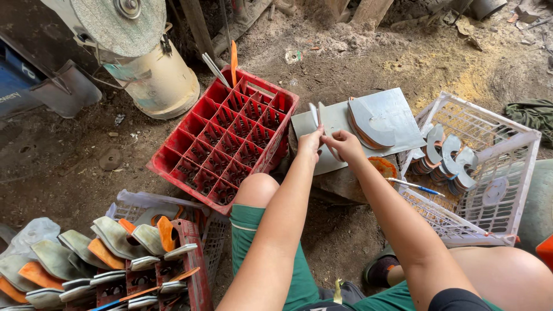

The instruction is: The person sits on the ground and paints C-shaped metal parts with an orange-brown liquid using a small brush. They pick up each part, apply the coating to both sides, and place the finished pieces into a red crate.

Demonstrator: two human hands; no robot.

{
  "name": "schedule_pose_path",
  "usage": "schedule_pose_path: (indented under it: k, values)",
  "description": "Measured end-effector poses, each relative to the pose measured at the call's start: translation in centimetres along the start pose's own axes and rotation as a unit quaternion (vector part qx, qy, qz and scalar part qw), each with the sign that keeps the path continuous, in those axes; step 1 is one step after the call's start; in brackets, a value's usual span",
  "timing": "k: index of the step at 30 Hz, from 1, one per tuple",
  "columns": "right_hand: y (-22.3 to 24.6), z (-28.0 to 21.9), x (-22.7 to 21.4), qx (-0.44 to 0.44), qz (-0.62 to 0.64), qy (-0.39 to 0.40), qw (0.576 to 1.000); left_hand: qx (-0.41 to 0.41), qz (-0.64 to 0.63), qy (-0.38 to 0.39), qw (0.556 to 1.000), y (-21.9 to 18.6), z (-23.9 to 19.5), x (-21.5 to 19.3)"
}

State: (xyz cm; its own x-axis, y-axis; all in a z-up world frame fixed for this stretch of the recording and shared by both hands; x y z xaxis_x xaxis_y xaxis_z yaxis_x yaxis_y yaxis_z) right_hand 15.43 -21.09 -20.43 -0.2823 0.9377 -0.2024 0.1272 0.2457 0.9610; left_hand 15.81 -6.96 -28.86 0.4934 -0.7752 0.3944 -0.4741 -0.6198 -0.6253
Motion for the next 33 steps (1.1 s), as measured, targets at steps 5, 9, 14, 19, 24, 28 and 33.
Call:
schedule_pose_path:
  k: [5, 9, 14, 19, 24, 28, 33]
  values:
    - [0.5, 0.4, -0.7, -0.007, -0.030, -0.041, 0.999, 0.105, -0.031, -0.085, 0.990, -2.5, -1.0, -1.9]
    - [2.4, 0.4, -1.7, -0.069, -0.373, -0.071, 0.922, 0.327, 0.174, -0.237, 0.898, -9.0, -7.2, -2.8]
    - [6.0, -0.4, -3.4, -0.172, -0.384, -0.094, 0.902, 0.350, 0.168, -0.078, 0.918, -12.8, -13.4, 1.6]
    - [10.8, -1.9, -6.3, -0.189, -0.174, 0.003, 0.966, 0.328, 0.173, 0.007, 0.929, -12.7, -13.6, 5.0]
    - [15.0, -6.5, -8.0, -0.310, -0.220, 0.016, 0.925, 0.136, -0.040, 0.088, 0.986, -7.3, -10.8, 7.4]
    - [13.9, -8.4, -9.9, -0.237, -0.202, -0.009, 0.950, 0.247, 0.087, -0.002, 0.965, -7.1, -11.9, 8.3]
    - [11.5, -6.8, -13.2, -0.124, 0.098, -0.032, 0.987, 0.415, 0.340, -0.061, 0.842, -7.7, -17.2, 11.4]
Point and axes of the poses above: each hand's wrist, its own z-axis towards the middle knuckle, its own x-axis out of the palm, y = z × x, the point moved 6 cm from there along z, towards the middle knuckle, and after that the axes turned 5 degrees about -x, right-handed, at the moved point
